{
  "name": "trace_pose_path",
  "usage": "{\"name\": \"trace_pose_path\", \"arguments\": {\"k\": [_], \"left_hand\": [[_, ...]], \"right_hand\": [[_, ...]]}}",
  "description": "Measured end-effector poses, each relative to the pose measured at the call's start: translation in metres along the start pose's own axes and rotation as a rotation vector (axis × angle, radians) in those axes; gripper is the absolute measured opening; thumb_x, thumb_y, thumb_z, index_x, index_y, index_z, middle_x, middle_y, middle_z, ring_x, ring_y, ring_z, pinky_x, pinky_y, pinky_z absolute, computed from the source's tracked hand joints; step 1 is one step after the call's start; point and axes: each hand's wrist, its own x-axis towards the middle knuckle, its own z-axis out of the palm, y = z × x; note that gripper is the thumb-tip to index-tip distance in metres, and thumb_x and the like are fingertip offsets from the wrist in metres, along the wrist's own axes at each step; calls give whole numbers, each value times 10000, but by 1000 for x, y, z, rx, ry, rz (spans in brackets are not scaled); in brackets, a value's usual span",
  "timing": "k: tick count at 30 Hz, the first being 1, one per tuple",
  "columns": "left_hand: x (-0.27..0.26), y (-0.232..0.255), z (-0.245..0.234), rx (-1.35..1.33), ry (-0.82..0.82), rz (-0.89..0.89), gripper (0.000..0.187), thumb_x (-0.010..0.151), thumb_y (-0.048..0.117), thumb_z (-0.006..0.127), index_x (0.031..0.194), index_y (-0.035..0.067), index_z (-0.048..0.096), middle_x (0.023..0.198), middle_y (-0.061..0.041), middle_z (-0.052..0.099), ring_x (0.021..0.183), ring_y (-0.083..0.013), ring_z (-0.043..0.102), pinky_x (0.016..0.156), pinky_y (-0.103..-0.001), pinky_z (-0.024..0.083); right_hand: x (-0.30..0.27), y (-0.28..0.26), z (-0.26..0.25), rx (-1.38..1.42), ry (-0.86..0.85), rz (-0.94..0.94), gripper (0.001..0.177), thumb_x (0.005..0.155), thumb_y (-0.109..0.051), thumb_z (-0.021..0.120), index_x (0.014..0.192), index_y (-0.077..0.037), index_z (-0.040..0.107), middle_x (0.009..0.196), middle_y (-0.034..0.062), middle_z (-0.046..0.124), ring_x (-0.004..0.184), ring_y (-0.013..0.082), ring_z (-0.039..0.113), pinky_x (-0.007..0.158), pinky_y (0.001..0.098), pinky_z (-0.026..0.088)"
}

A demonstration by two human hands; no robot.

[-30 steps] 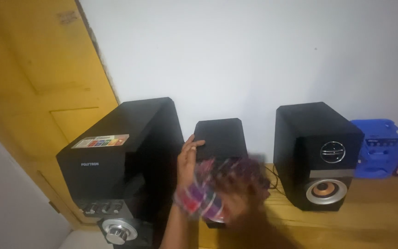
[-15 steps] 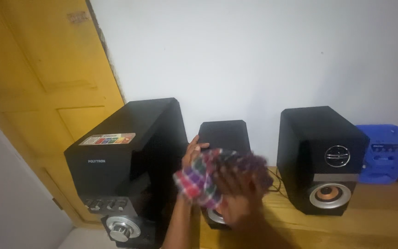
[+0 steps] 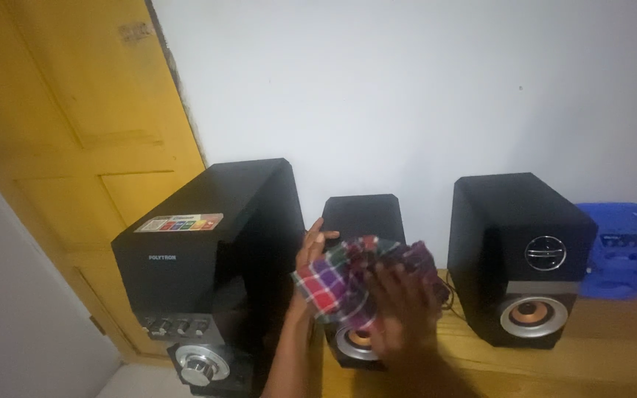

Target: Cleaning dust from a set of desktop speakers using a cloth.

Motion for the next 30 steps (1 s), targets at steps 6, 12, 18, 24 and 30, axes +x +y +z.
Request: {"name": "trace_pose_path", "arguments": {"k": [6, 12, 18, 24, 30], "left_hand": [[6, -19, -8, -366, -131, 121, 617, 1004, 469, 453, 1231, -86, 594, 1542, -15, 471, 1275, -210, 605, 1022, -460, 572], [50, -84, -31, -462, -293, 239, 705, 1060, 447, 391, 1591, -13, 327, 1254, -142, 675, 1089, -265, 642, 1036, -462, 533], [6, -10, -6, -397, -124, 21, 799, 952, 516, 406, 1586, 34, 335, 1161, -66, 673, 1072, -168, 656, 978, -408, 569], [25, -40, -14, -408, -133, 34, 769, 943, 525, 430, 1557, 72, 333, 1184, -104, 677, 1088, -276, 632, 993, -480, 536], [7, -35, -15, -258, -184, 237, 783, 1059, 550, 301, 1478, -79, 507, 1549, -128, 518, 1373, -302, 524, 1151, -510, 456]], "right_hand": [[-31, 0, 52, -97, -21, -172, 610, 1004, -530, 393, 1514, -206, 478, 1614, 71, 372, 1525, 294, 220, 1184, 636, 25], [38, -18, -15, 13, 22, -157, 628, 1046, -517, 507, 1545, -138, 458, 1678, 95, 296, 1579, 318, 174, 1219, 656, 63], [24, -9, -12, -94, 9, -81, 728, 1001, -473, 634, 1572, -57, 455, 1700, 188, 263, 1566, 441, 157, 1222, 663, 116], [35, -4, 9, -61, 78, -199, 803, 843, -565, 657, 1498, -140, 470, 1636, 147, 250, 1489, 390, 189, 1132, 690, 110], [49, -10, -21, 174, -151, 199, 406, 909, -266, 638, 1311, -217, 607, 1303, 33, 639, 1231, 275, 475, 991, 406, 477]]}}
